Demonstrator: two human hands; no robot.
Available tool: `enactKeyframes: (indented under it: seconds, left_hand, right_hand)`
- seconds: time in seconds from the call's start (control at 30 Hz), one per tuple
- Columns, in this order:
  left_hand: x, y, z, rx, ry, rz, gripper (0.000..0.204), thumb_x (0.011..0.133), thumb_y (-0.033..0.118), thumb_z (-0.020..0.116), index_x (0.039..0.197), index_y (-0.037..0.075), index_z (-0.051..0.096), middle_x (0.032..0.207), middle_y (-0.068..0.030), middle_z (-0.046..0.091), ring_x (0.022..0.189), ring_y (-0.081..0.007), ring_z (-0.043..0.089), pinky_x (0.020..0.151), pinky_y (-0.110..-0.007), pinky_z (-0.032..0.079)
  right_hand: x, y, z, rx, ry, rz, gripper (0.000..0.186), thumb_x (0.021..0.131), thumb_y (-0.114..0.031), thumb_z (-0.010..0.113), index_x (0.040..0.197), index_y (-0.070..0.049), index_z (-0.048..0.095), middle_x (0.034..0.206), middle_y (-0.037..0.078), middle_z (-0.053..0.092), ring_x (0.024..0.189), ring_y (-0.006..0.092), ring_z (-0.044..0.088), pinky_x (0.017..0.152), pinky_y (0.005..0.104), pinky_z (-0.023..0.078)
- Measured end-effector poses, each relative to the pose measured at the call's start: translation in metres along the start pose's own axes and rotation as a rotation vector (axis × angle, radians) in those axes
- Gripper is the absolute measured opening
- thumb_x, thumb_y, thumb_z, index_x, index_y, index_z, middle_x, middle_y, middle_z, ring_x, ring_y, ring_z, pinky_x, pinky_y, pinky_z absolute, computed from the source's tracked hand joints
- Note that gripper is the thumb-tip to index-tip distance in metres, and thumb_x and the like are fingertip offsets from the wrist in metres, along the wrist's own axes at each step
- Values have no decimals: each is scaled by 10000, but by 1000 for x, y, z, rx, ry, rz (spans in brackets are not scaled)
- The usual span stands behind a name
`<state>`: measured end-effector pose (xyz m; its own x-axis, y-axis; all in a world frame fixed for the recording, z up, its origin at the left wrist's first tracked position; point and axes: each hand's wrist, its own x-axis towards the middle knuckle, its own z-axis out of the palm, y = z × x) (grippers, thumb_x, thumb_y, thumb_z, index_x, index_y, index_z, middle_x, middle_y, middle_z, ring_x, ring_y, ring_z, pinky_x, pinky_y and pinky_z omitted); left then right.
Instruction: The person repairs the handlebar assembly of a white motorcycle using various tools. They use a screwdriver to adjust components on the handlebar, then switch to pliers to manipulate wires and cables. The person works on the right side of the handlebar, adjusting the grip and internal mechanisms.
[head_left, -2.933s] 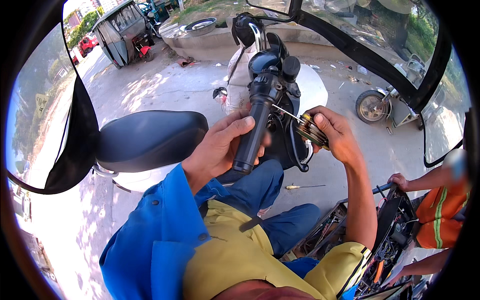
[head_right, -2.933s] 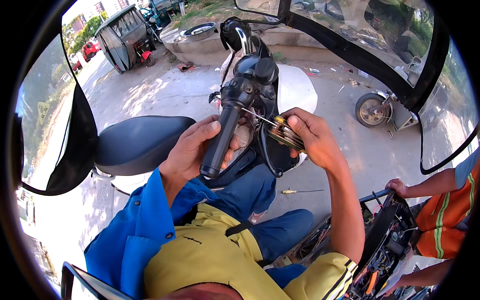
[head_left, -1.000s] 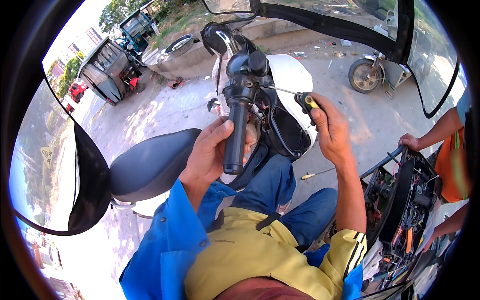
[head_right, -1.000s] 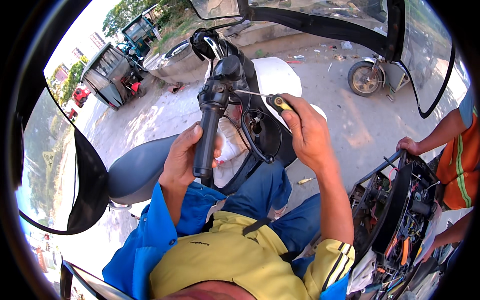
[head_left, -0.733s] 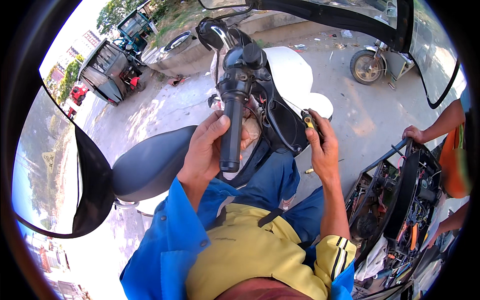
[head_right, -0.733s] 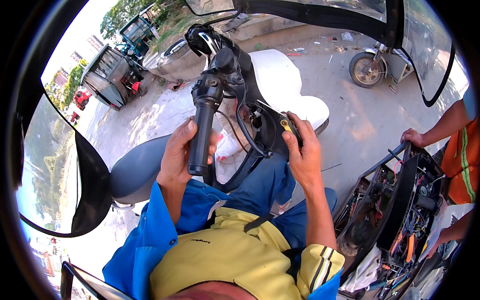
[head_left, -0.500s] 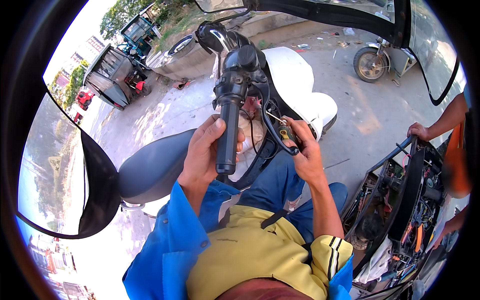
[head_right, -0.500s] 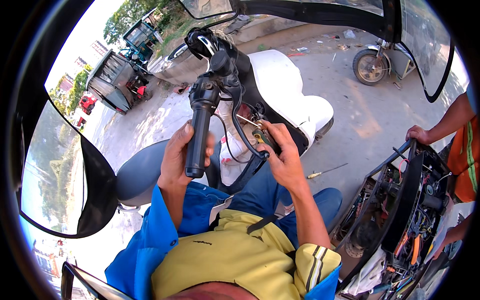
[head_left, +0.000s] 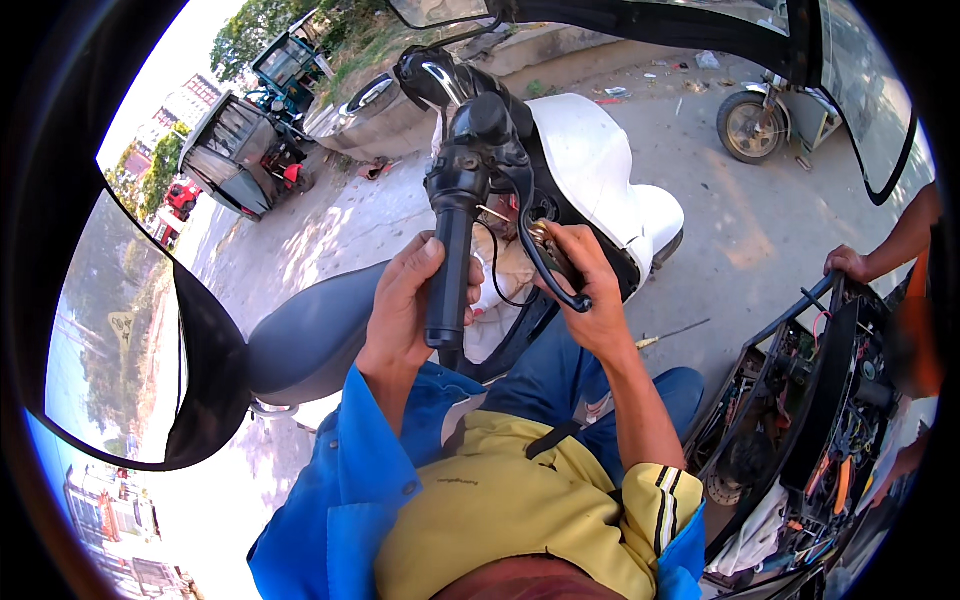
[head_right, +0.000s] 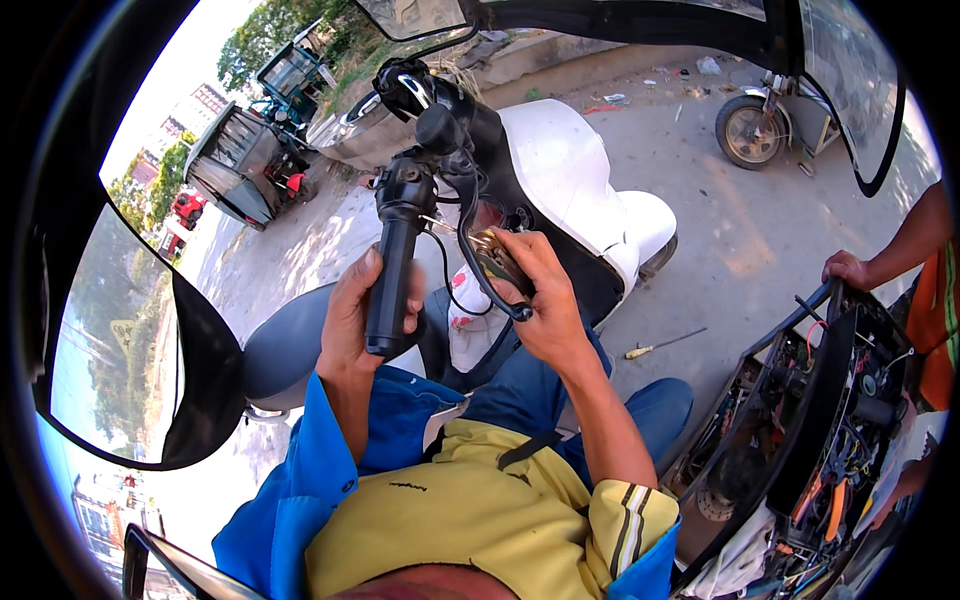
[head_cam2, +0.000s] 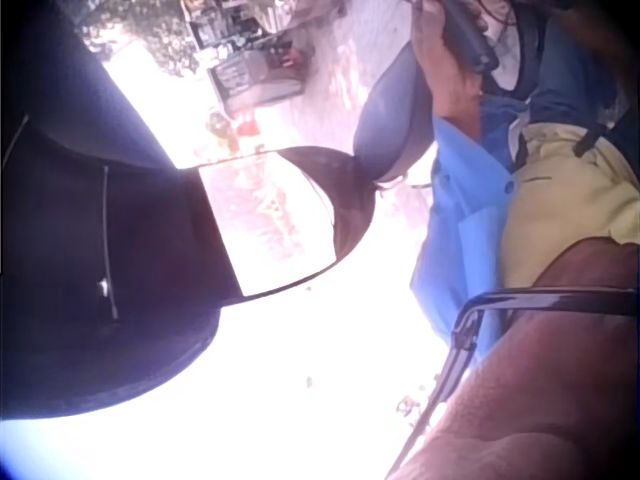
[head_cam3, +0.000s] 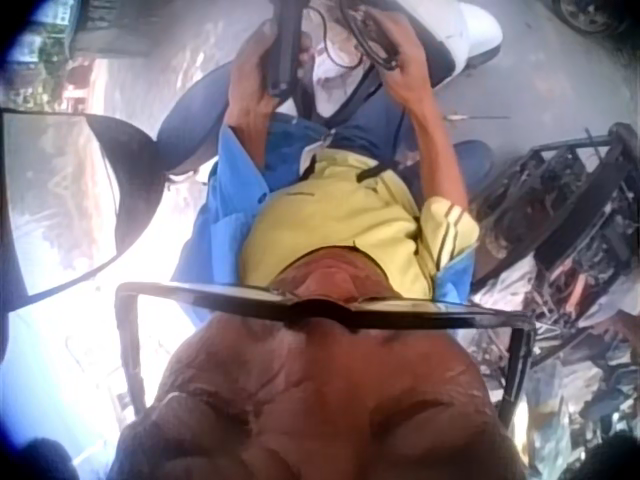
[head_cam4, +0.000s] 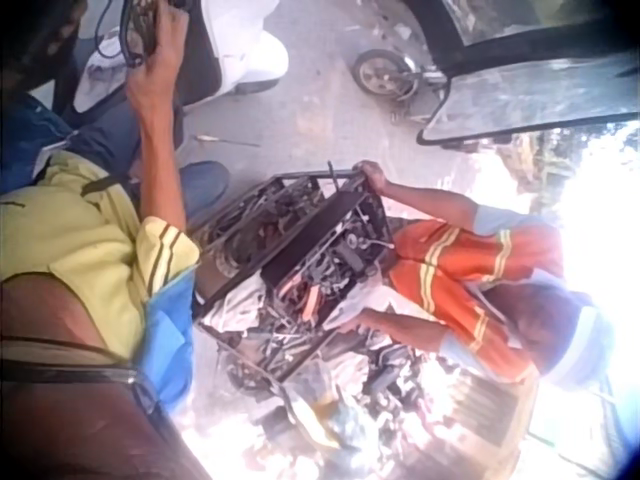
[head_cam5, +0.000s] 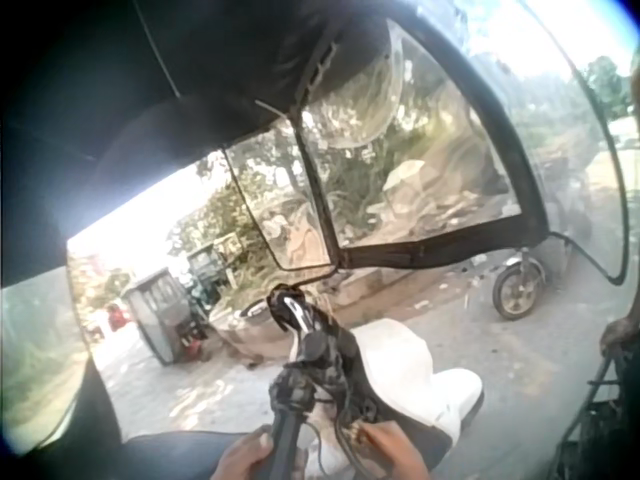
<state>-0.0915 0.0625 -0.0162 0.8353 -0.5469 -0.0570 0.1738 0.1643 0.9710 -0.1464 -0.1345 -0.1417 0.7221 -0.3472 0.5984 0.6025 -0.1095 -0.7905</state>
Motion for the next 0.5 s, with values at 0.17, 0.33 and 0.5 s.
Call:
enactKeyframes:
  seconds: [0.17, 0.33, 0.5]
  left_hand:
    - [0, 0, -2, -16, -30, 3, 428, 1036, 399, 635, 1206, 17, 541, 953, -159, 685, 749, -173, 698, 592, -290, 604]
    - [0, 0, 4, -25, 18, 16, 457, 1058, 406, 603, 1229, -15, 555, 917, -156, 677, 702, -167, 690, 537, -278, 603]
    - [1, 0, 5, -24, -12, 29, 437, 1068, 394, 585, 1230, -10, 548, 893, -157, 670, 692, -162, 689, 541, -266, 606]
  right_hand:
    - [3, 3, 0, -20, -23, -19, 575, 898, 1, 752, 1439, 36, 563, 1196, 92, 582, 1066, 191, 580, 936, 270, 457]
    - [5, 5, -4, -5, -51, 3, 601, 891, -5, 761, 1454, 33, 553, 1197, 100, 584, 1065, 197, 583, 913, 282, 470]
    - [11, 3, -10, -179, -52, -121, 475, 1020, -186, 662, 1428, 37, 568, 1149, 160, 633, 984, 251, 629, 899, 312, 499]
